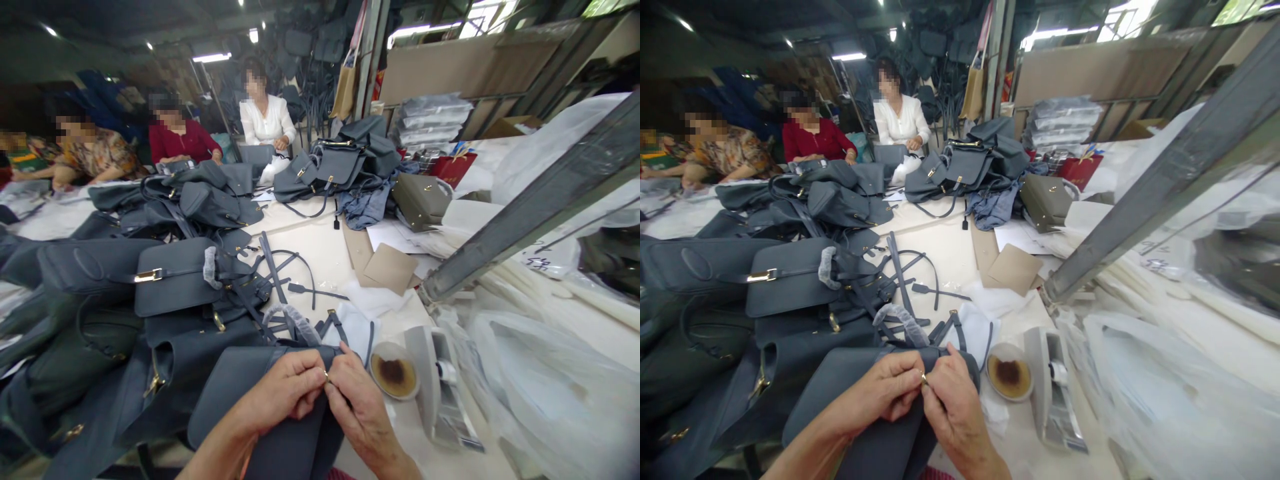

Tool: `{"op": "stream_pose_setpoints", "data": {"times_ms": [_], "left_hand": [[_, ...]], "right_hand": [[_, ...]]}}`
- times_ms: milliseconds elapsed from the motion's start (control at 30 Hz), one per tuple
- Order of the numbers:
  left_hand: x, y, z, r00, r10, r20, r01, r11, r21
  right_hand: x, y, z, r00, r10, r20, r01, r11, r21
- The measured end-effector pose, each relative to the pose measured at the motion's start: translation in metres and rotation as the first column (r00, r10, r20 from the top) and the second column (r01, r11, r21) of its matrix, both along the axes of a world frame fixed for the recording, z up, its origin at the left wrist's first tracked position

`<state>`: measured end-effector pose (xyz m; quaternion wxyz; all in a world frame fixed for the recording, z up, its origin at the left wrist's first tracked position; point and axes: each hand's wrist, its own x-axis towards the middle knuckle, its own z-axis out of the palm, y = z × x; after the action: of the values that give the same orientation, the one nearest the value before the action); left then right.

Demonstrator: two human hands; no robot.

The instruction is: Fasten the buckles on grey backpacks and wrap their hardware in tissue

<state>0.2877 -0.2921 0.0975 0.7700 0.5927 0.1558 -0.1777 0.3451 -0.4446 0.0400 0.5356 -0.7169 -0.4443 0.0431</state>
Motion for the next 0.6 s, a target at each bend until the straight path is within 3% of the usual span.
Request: {"op": "stream_pose_setpoints", "data": {"times_ms": [167, 400, 600], "left_hand": [[0.002, -0.004, 0.0, 0.999, 0.021, -0.038, -0.025, 0.993, -0.116], [0.002, -0.014, 0.002, 0.992, 0.101, -0.074, -0.102, 0.995, -0.011], [0.001, -0.012, 0.003, 1.0, 0.01, 0.029, -0.01, 1.0, 0.0]], "right_hand": [[-0.001, 0.0, -0.003, 0.995, -0.007, -0.104, 0.01, 1.0, 0.028], [-0.001, -0.002, -0.001, 0.997, -0.013, -0.078, 0.016, 0.999, 0.034], [-0.003, -0.001, -0.003, 0.998, -0.035, -0.06, 0.037, 0.998, 0.045]]}}
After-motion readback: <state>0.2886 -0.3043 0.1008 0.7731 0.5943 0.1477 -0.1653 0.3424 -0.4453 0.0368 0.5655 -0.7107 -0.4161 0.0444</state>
